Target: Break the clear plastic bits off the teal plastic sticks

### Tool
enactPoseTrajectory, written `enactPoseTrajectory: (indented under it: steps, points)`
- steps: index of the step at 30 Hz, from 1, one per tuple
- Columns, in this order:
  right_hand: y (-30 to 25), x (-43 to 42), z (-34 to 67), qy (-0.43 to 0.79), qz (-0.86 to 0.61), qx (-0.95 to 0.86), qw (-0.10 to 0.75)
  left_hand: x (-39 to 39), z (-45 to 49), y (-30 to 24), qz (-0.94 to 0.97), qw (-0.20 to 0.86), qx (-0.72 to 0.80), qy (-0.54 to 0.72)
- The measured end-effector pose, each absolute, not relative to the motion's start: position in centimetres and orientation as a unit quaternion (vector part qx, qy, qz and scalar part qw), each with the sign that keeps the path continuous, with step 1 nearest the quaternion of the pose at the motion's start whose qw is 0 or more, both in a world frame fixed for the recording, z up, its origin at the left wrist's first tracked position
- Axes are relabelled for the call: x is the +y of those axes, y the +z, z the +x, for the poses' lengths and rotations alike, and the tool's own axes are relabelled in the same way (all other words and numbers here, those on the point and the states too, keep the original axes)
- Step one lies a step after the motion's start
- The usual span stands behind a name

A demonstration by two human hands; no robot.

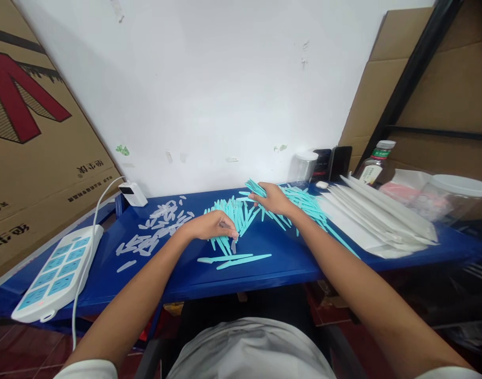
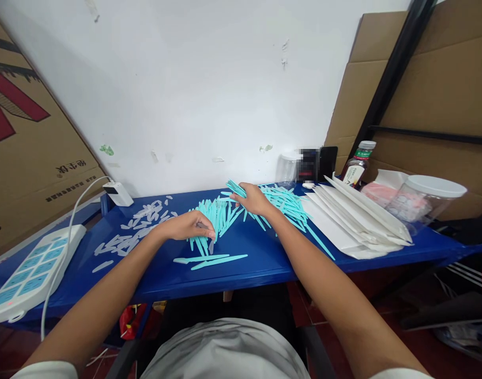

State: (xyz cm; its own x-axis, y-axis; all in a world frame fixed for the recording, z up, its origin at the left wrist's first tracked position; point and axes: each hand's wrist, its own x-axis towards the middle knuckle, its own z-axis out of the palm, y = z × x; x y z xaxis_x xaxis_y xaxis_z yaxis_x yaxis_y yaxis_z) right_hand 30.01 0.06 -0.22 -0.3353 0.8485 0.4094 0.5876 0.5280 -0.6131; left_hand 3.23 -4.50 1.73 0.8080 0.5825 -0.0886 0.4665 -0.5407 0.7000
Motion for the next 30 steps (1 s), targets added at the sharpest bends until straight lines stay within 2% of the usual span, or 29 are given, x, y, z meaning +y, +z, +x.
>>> enactPoseTrajectory:
  steps: [4,9,11,20,30]
  points:
    - [-0.1,-0.2,30.0,0.208,-0.446,-0.788,0.371,-4.7,3.3,2.1,0.862,0.381,0.311,0.121]
    - [0.3,-0.6,30.0,0.287,-0.433,-0.767,0.377,-4.7,3.0,2.3,0.736,0.538,0.363,0.193]
    - [0.5,-0.7,30.0,0.301,-0.424,-0.764,0.382,-4.3,2.9,2.1,0.697,0.566,0.375,0.23]
    - [0.9,-1.2,29.7,0.342,-0.396,-0.766,0.374,-2.4,3.1,0.2,0.635,0.478,0.45,0.408]
    - [1.0,-1.4,29.7,0.347,-0.406,-0.767,0.356,-1.8,2.6,0.2,0.541,0.588,0.411,0.439]
